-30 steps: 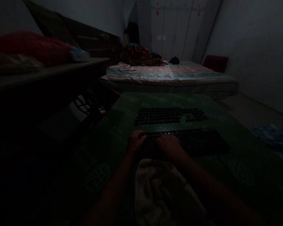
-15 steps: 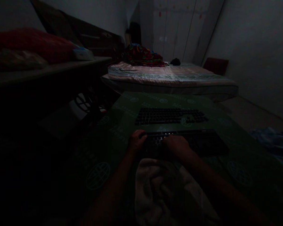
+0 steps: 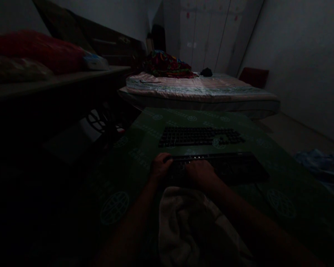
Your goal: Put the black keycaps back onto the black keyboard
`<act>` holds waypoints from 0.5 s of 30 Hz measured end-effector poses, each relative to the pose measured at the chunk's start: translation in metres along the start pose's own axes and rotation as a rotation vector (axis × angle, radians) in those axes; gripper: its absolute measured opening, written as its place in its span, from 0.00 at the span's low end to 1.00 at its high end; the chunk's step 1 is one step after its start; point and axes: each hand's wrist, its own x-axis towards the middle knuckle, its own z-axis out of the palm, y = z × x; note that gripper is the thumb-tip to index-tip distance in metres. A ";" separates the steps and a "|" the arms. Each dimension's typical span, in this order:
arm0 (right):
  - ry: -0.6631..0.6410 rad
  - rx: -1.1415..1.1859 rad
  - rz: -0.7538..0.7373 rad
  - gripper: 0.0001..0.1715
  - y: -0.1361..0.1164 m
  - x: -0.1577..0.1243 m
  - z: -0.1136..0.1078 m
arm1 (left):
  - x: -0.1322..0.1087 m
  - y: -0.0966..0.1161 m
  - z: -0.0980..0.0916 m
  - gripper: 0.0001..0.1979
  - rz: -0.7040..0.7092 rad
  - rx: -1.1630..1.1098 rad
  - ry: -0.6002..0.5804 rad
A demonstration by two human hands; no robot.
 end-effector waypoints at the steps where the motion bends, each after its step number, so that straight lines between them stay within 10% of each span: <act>1: -0.008 0.000 -0.002 0.16 0.002 -0.003 0.000 | 0.000 0.000 0.000 0.08 -0.002 -0.004 0.000; 15: 0.008 0.024 0.113 0.16 0.008 0.000 -0.012 | 0.001 0.002 -0.002 0.08 0.007 -0.003 0.000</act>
